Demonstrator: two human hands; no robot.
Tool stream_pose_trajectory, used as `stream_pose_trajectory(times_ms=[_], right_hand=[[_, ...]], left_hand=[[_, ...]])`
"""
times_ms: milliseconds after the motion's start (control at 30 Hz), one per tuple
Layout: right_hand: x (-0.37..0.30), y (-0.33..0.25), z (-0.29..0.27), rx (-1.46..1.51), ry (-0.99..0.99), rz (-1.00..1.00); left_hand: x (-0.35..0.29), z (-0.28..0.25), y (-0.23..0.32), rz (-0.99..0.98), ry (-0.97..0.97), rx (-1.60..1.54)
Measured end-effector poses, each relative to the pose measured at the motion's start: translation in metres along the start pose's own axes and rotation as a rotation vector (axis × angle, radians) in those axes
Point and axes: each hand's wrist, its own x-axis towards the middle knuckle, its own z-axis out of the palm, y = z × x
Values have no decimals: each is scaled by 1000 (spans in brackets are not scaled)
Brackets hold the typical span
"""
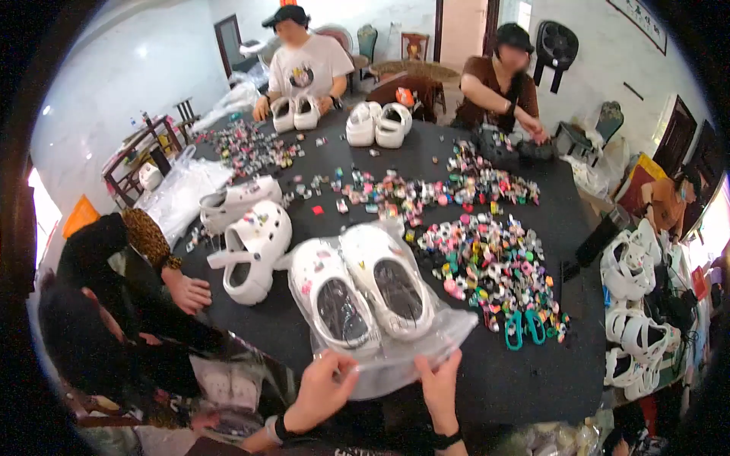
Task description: Apply decorative charms and pins to foam clogs.
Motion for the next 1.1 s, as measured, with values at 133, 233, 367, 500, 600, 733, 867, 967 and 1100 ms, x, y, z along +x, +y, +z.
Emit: stream_pose_trajectory(times_ms=[133, 233, 367, 500, 600, 733, 867, 967, 1100], right_hand=[[-3, 0, -6, -157, -46, -159], [-6, -6, -18, -114, -14, -106], [-15, -15, -10, -486, 64, -33], [-35, -40, 10, -753, 174, -520], [-45, -55, 34, -719, -208, -615], [12, -49, 58, -862, -350, -785], [65, -34, 84, -1089, -248, -1013], [84, -34, 95, -1454, -399, -955], [102, -43, 99, -1166, -415, -593]], left_hand=[[17, -4, -9, 62, 122, 98], [32, -20, -13, -220, 330, -239], [48, -22, -3, -2, 469, -111], [41, -3, 12, 436, 311, 62], [34, 10, 16, 653, 201, 37], [20, 18, 21, 730, 177, -66], [10, 26, 29, 657, 41, -59], [12, 20, 22, 565, -39, -21], [17, -11, -1, 418, 36, -84]])
